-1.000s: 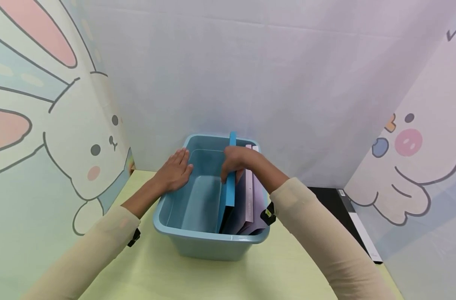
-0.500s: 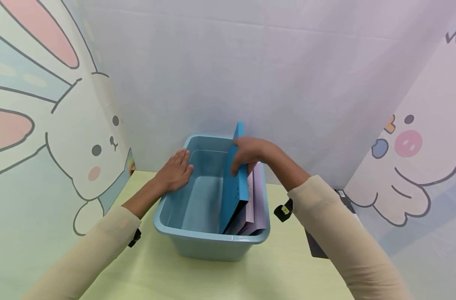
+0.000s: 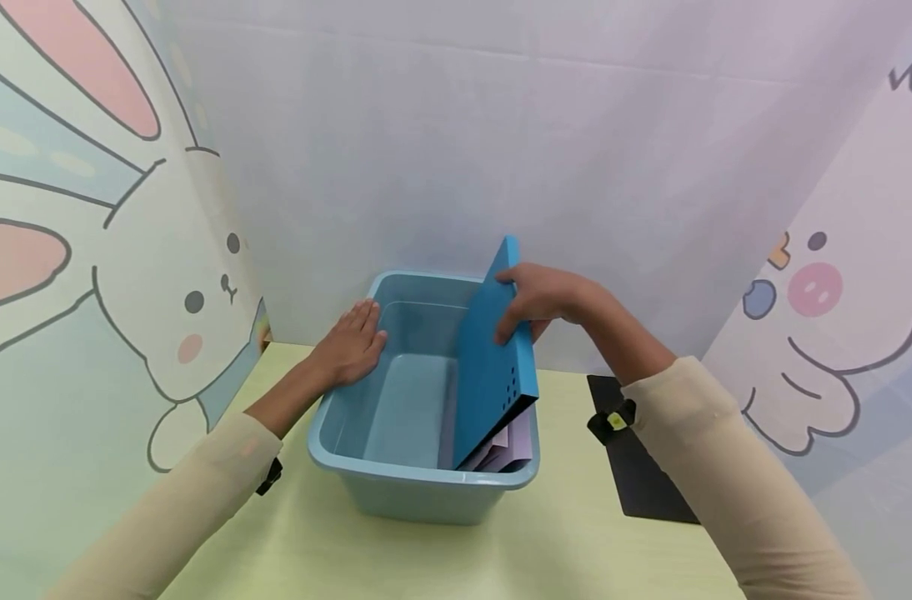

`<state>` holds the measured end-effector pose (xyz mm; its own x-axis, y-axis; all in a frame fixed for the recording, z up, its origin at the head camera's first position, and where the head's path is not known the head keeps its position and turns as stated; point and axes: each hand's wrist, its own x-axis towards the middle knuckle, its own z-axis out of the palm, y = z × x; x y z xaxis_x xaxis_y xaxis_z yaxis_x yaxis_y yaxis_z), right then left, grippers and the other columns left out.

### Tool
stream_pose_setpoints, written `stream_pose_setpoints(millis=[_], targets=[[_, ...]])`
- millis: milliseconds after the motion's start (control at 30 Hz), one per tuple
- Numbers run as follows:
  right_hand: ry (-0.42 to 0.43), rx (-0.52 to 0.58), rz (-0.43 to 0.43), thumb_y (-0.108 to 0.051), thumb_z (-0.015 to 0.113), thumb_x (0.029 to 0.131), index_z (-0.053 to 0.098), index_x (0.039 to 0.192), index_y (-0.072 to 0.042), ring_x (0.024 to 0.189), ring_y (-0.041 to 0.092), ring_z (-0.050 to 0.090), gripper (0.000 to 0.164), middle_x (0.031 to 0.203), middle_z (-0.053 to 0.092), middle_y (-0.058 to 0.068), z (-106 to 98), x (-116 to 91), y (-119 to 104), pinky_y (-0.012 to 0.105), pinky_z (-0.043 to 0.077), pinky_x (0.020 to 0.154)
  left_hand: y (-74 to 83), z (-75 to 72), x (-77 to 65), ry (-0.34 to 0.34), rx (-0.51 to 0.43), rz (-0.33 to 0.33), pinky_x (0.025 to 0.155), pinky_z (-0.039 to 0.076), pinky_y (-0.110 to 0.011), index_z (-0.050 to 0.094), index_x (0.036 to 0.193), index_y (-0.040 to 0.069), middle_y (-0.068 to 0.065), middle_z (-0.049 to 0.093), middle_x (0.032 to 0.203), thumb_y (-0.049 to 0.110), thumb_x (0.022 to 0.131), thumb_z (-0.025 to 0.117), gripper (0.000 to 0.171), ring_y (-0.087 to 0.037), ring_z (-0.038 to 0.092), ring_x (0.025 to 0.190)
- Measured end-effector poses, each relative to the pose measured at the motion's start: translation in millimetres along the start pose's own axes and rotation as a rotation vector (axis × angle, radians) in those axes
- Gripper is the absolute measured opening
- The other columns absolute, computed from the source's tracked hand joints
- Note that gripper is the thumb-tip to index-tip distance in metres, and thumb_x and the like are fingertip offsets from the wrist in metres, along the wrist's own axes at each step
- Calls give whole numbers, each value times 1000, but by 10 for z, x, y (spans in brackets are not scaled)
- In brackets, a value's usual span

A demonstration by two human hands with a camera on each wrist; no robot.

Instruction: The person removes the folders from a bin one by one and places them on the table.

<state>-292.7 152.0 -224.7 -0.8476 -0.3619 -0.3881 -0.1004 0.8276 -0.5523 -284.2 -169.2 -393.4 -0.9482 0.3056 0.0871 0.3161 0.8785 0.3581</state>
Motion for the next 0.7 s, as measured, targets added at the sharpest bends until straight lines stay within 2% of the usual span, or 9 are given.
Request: stream_pose_setpoints(millis=[400,700], targets=[[-15,130,-28,-17,90,96,10,183,-10,148,61,58,118,186,9,32,-165,-131,315,61,64,108,-44,27,20,-21,-1,-5,144,8,-64,10,174,-15,-34,7,187,33,121,25,73,-52,6,176],[-3,163,-90,-16,89,96,11,182,-8,148,63,58,116,186,8,34,-233,-198,466,62,65,106,4,2,-3,-5,-6,-17,144,9,-65,12,174,-14,-33,8,186,31,122,26,71,-53,7,176]])
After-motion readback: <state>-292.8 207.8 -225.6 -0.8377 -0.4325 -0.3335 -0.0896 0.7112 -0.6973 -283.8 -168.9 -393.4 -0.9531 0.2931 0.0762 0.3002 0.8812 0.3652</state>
